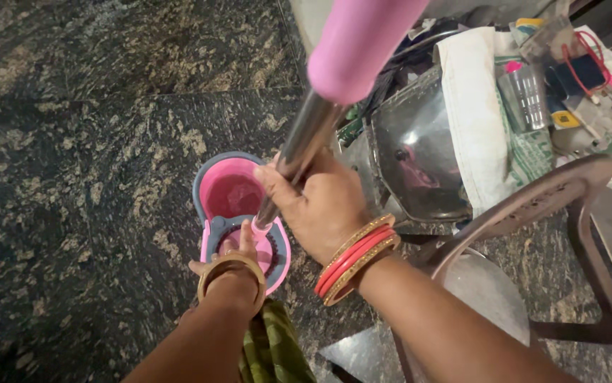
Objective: The person assembles a mop by attaching a pink handle to a mop head. They insert the handle into the mop head base and twist it to secure the connection. The person then holds the assembled mop upright.
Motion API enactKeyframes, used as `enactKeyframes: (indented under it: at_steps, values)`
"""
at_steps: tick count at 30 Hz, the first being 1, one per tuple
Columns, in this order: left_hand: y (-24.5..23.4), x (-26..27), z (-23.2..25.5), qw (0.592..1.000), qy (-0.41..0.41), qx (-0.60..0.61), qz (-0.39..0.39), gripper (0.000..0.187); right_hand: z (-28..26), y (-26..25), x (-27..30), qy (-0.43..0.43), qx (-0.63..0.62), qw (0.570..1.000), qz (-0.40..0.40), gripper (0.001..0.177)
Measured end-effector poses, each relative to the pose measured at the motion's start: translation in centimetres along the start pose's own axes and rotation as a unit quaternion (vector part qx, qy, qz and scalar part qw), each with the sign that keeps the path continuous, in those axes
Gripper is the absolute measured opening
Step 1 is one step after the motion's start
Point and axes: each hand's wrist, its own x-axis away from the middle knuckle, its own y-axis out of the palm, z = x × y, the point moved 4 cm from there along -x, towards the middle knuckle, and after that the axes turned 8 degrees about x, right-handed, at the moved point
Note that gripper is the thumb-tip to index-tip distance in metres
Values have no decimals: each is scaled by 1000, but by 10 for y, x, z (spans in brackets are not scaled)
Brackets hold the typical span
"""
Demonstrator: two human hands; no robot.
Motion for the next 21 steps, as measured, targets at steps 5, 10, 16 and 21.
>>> enactKeyframes:
  at_steps: [5,10,16,21]
  values:
    - [-20,50,-1,969,-137,190,73,98,-3,3,3,13,-7,1000,-19,36]
    - [-25,60,-47,996,-46,-56,51,98,-2,-4,-1,36,16,999,-13,38]
    - [-31,23,-4,969,202,-126,72,77,-4,1,-12,30,33,999,-26,41]
    - [-79,79,64,873,446,7,196,61,0,2,-12,10,-33,999,-2,41]
